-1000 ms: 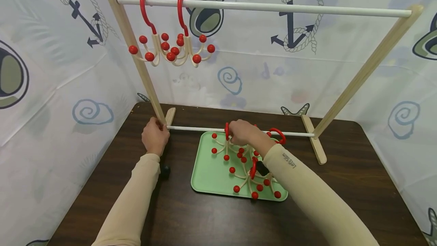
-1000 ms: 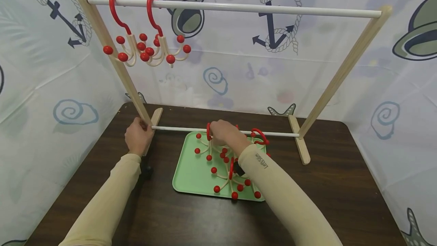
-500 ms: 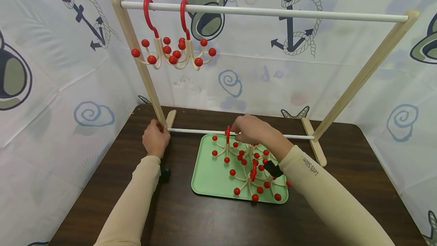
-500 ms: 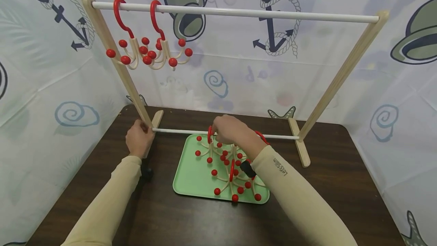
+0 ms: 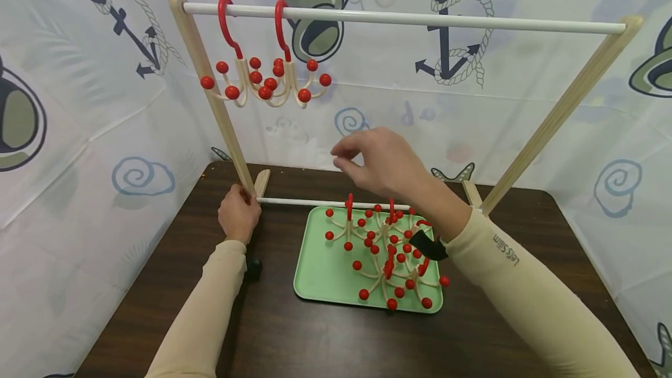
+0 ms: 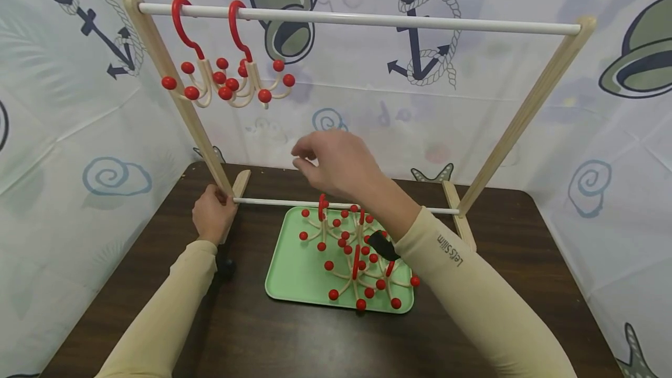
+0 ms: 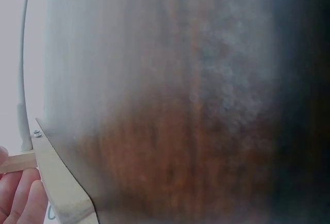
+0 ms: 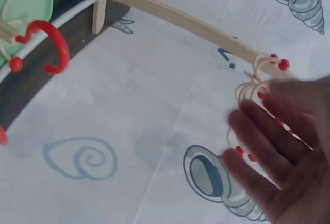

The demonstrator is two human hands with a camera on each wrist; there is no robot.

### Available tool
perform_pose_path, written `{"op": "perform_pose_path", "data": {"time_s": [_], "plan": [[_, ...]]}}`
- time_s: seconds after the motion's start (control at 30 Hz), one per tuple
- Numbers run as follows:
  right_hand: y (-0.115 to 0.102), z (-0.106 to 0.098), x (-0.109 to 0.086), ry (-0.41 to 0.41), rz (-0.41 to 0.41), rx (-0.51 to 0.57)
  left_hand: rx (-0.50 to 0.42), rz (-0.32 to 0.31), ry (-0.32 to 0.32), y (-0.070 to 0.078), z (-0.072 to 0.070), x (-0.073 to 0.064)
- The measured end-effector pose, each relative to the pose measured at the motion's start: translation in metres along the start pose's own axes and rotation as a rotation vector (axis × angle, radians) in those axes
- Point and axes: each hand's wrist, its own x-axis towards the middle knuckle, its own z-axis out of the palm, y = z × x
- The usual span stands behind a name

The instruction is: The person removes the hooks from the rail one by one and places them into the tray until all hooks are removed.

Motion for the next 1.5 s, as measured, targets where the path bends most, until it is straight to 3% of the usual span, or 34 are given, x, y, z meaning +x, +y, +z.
{"op": "perform_pose_path", "data": {"time_s": [0.13,0.27,0.53,0.83,1.07,1.37,1.5], "plan": [[-0.007,-0.007,0.017,0.212,-0.031,0.007,-0.005,0.002,0.002,-0.001,0.001,0.000],[-0.013,-0.012,0.039,0.282,-0.039,0.005,-0.006,0.001,0.002,-0.001,0.001,0.000],[-0.021,-0.013,0.082,0.226,0.063,0.054,-0.007,-0.002,0.000,-0.003,0.003,0.002],[-0.026,-0.001,0.114,0.171,0.194,0.106,-0.002,-0.001,0.009,-0.003,0.004,0.003],[-0.024,0.005,0.127,0.165,0.264,0.190,0.005,0.004,0.011,-0.003,0.003,0.003],[-0.039,0.009,0.134,0.215,0.382,0.142,-0.026,0.008,0.019,0.000,-0.001,0.002],[-0.038,0.006,0.131,0.251,0.395,0.134,-0.042,0.011,0.022,0.001,-0.002,0.001]]}}
